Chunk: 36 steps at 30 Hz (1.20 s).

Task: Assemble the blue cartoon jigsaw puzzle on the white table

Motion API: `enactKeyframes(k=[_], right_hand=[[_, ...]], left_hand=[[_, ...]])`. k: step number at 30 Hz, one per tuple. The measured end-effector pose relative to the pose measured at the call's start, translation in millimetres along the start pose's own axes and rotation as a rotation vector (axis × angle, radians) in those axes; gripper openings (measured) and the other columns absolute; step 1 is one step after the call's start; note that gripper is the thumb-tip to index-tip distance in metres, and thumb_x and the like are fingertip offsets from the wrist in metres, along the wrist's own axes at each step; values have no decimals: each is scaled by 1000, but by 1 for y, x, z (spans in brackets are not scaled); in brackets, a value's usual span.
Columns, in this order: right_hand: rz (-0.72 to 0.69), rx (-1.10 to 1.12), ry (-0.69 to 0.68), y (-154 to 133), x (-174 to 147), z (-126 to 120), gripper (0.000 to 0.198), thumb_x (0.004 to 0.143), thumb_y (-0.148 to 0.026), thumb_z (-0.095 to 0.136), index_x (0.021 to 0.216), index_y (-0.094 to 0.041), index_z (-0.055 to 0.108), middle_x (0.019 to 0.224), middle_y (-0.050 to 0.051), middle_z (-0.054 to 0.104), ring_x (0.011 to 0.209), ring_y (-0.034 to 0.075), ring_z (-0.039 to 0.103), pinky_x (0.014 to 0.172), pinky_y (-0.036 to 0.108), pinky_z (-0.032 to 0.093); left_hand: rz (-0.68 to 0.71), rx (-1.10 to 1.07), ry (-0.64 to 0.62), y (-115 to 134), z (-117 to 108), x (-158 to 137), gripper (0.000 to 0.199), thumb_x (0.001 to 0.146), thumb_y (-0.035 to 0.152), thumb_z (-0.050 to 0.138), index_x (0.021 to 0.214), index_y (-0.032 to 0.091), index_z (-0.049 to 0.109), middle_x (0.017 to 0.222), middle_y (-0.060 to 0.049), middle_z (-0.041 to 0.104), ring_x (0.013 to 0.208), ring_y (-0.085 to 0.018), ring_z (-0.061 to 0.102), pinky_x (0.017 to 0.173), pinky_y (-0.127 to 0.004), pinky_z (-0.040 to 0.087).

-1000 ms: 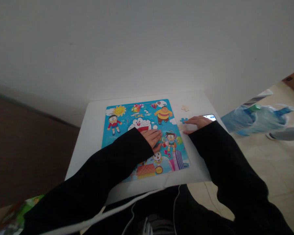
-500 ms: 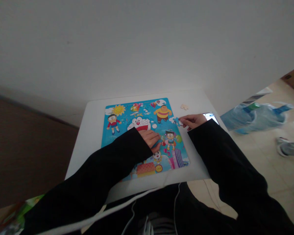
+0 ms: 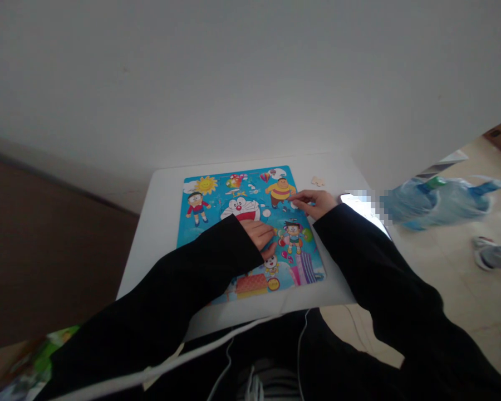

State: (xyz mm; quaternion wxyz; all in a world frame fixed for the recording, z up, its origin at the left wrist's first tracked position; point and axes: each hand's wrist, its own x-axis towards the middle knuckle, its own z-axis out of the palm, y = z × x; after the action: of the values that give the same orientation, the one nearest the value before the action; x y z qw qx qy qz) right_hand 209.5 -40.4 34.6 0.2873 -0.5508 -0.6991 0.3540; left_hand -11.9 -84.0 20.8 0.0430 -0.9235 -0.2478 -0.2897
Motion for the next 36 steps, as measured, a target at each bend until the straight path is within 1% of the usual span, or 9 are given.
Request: enactKeyframes(k=[7,11,14,19,22,25,30,33,36], right_hand=[[66,-128,195,-15,-4,31,16,73,-29,57,80,-18,67,70,2,69,66,14,64,66,27,53],[96,-79,144,-8,-9,43,12,69,-30,62,73,-20,66,65,1,68,60,13,64,61,26,54],[131,106,107,-6,-12,47,16,69,-33,62,73,-19,66,65,2,68,59,14,64,57,26,54],[163,255,117,-16,-22,53,24,75,-37,56,87,-20,68,77,4,70,68,15,66,50,24,53],[145,238,-2,-24,-29,57,31,77,-37,53,100,-20,67,76,3,70,62,13,65,50,23,52],[45,126,-165,-28,-31,55,37,80,-34,49,113,-22,61,65,-1,68,48,10,59,48,22,50],[-153,-292,63,-18,-16,29,27,70,-32,63,94,-21,70,82,3,69,60,11,60,61,25,50],[-189,-402,16,-9,-8,21,30,65,-35,69,92,-21,70,85,5,69,70,15,62,66,26,50],[-246,-454,-4,-4,-6,26,24,70,-33,67,91,-22,71,83,4,68,77,16,63,70,28,50]], left_hand=[[-120,42,111,-1,11,-2,26,80,26,47,89,12,67,80,-7,70,68,-17,65,60,-28,54],[-240,18,46,-5,19,-5,34,82,27,44,102,11,64,98,-12,67,96,-23,62,81,-37,53],[-276,19,-16,-10,21,-8,35,81,29,47,107,11,62,104,-11,66,104,-26,58,86,-41,51],[-294,55,148,-20,20,-8,22,79,26,51,90,14,66,89,-6,69,84,-18,62,76,-31,52],[-297,90,146,-24,19,-8,18,79,23,50,68,16,63,66,-3,64,63,-14,58,61,-26,48],[-245,117,103,-28,20,-9,24,83,30,50,68,16,62,64,-3,63,60,-14,56,56,-26,44],[-210,115,117,-30,23,-7,27,88,29,44,77,15,65,69,-4,66,64,-14,60,61,-25,47],[-121,105,155,-28,25,-6,23,88,24,46,80,15,66,74,-4,68,67,-12,62,63,-23,50],[-73,126,199,-28,26,-5,24,88,23,46,82,14,67,77,-4,69,67,-12,63,63,-21,52]])
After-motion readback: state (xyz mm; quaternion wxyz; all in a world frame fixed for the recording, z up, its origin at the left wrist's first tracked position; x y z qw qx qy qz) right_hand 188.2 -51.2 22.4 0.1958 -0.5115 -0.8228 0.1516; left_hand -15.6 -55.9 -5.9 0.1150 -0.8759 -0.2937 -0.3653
